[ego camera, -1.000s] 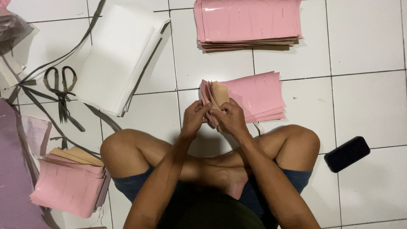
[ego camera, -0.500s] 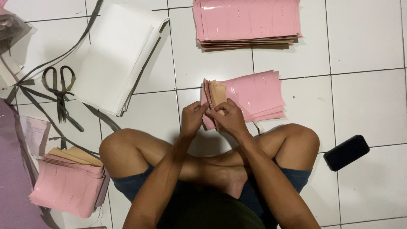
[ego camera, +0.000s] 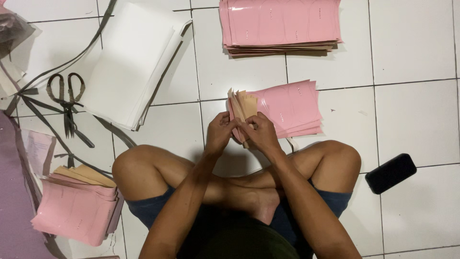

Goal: The person sits on the floor sorting through a stack of pink and tan pattern pieces, counting and aligning them one at a time into piles. They then gather a bundle, wrap a strap around it, tie the strap to secure the bundle, and use shears to trim the strap end.

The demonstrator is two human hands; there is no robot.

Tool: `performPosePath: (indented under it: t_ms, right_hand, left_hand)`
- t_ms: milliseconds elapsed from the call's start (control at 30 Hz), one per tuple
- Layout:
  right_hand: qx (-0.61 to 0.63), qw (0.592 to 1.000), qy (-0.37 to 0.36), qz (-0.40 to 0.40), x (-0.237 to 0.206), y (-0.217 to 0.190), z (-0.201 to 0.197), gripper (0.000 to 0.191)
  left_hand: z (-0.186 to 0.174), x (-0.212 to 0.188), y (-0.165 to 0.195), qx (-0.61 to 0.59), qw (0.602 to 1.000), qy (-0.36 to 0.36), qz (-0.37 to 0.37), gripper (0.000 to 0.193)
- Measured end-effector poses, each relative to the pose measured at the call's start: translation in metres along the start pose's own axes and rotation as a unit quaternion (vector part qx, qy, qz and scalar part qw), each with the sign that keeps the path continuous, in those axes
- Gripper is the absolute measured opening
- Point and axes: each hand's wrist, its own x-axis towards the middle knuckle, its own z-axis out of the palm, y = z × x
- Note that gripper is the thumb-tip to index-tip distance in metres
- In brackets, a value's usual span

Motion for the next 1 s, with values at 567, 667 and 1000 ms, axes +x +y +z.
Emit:
performPosePath:
  t_ms: [567,667,1000]
  right_hand:
    - [0.047,0.994,-0.061,-0.08,-0.044,-0.047,-0.02,0.046]
    - [0.066,0.996,-0.029,-0.046,-0.043,-0.033,-0.026,0.053]
    - [-0.145,0.947,0.147,0.245,0.019,0.054,-0.142,0.098]
  left_hand:
    - [-0.01,0.006,0.007,-0.009,0.997,0.049,-0.061,0.06]
    - [-0.007,0.005,0.01,0.02,0.999,0.024,-0.018,0.042]
    - [0.005,-0.004,0.013,0.077,0.995,-0.051,0.032,0.057]
